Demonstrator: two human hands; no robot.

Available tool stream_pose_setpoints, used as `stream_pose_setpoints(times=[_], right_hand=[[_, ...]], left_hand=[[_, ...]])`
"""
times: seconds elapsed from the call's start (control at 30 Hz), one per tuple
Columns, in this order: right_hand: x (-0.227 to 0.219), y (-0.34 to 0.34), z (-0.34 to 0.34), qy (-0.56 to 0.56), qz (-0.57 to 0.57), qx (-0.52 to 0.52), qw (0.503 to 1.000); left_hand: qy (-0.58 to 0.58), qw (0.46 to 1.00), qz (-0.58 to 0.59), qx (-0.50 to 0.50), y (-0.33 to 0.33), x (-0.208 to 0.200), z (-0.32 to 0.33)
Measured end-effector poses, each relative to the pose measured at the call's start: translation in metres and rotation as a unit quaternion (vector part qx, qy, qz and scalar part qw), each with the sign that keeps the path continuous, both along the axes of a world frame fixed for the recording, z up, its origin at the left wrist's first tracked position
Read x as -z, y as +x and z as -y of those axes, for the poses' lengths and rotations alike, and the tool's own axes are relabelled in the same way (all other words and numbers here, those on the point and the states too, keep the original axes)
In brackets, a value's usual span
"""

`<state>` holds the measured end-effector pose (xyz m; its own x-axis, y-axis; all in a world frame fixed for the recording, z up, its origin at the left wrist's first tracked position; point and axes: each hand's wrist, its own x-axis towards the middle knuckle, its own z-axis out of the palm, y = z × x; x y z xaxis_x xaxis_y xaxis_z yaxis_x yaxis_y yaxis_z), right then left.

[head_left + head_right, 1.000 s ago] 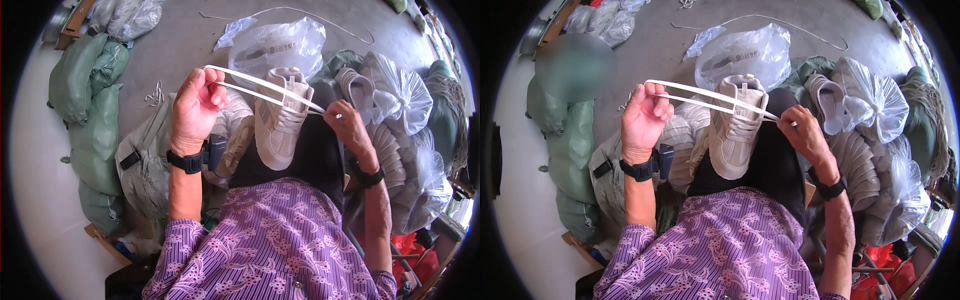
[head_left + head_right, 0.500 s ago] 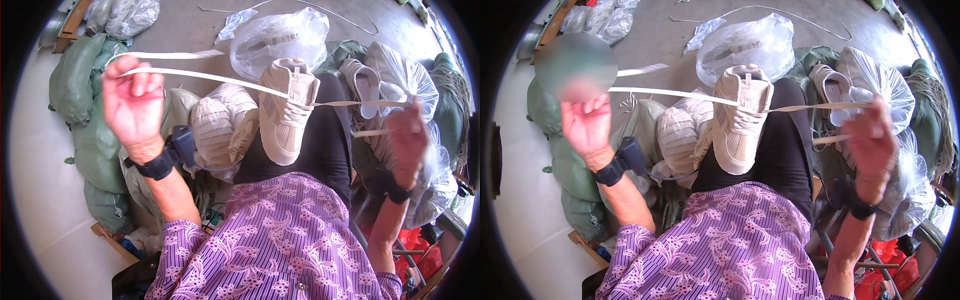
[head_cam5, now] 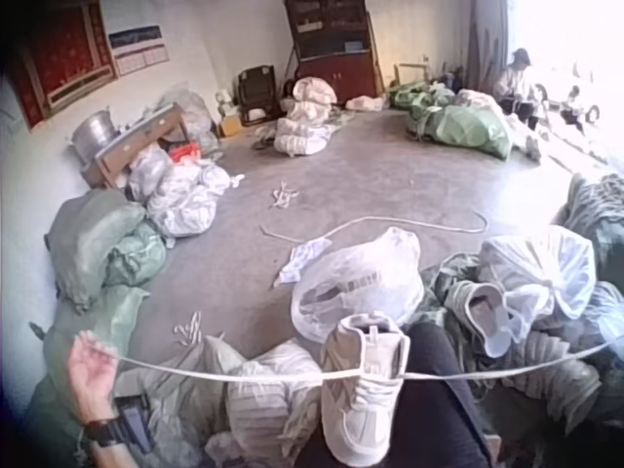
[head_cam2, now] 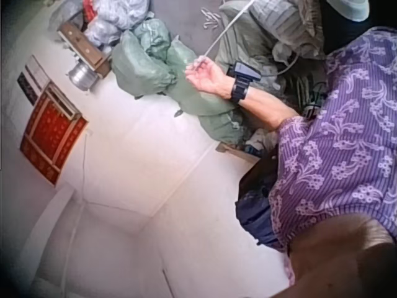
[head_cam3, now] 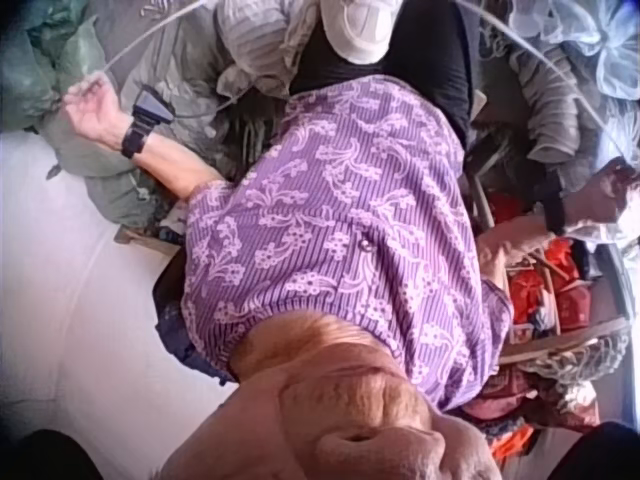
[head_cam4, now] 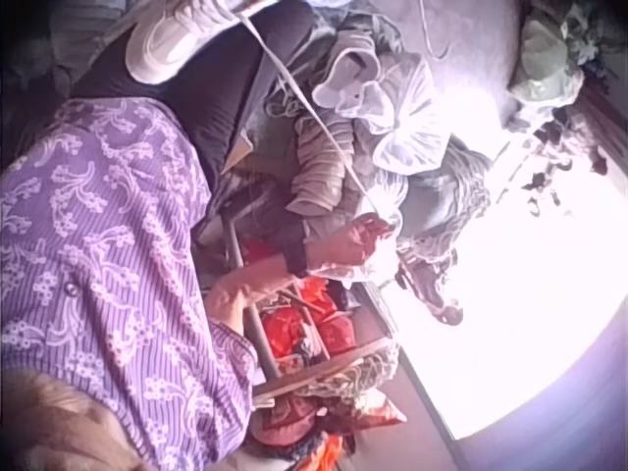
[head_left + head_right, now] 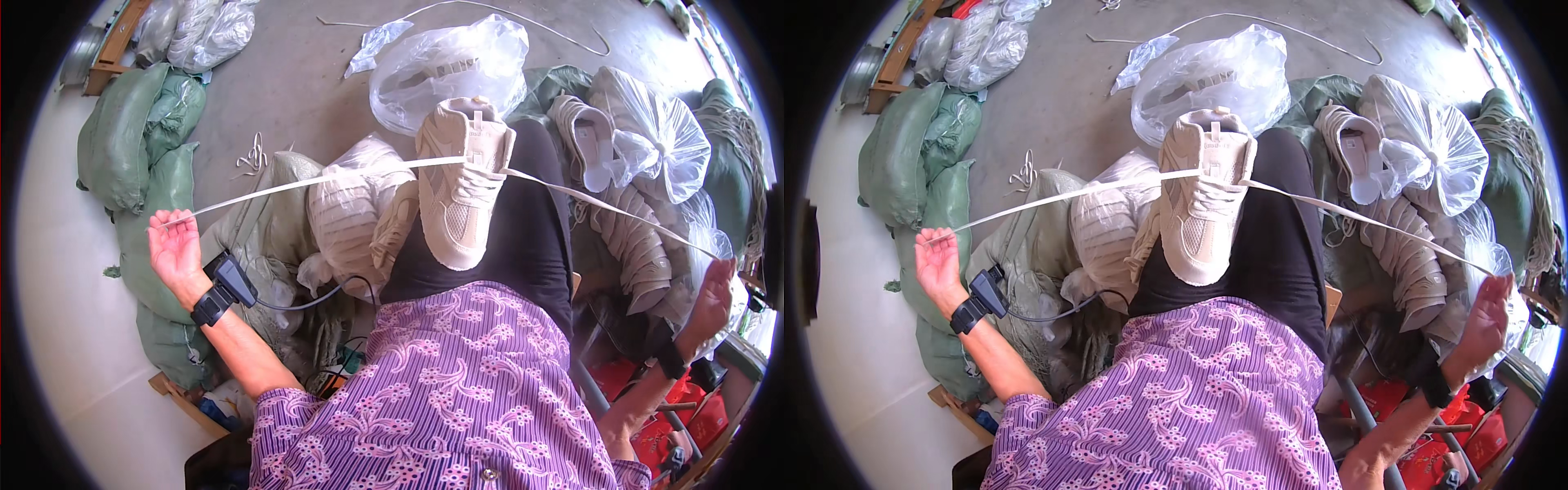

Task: Lacing a white sneaker while sitting in a shoe assembly workshop.

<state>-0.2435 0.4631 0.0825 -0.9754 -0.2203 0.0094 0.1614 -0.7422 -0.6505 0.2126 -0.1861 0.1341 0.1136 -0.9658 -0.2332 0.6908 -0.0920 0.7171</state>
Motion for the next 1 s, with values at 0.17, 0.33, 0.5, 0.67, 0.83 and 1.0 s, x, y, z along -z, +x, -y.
stream_pose_setpoints(times=[0.17,0.33,0.5,0.67,0.83,1.0], right_hand=[[0.029,0.027,0.136,0.416,-0.096,-0.071,0.901],[-0.002,0.079,0.273,0.465,-0.217,-0.240,0.824],[0.020,0.097,0.348,0.539,-0.417,-0.277,0.677],[0.047,0.088,0.374,0.540,-0.570,-0.143,0.603],[0.050,0.087,0.379,0.565,-0.517,-0.206,0.609],[0.045,0.086,0.380,0.566,-0.474,-0.236,0.632]], left_hand=[[-0.055,0.991,-0.044,0.112,0.044,0.031,0.036],[-0.073,0.944,0.109,0.302,-0.095,0.047,-0.033],[-0.334,0.778,0.356,0.395,-0.205,0.076,-0.102],[-0.452,0.637,0.460,0.423,-0.256,0.115,-0.128],[-0.388,0.682,0.496,0.372,-0.237,0.150,-0.098],[-0.397,0.706,0.472,0.348,-0.241,0.137,-0.108]])
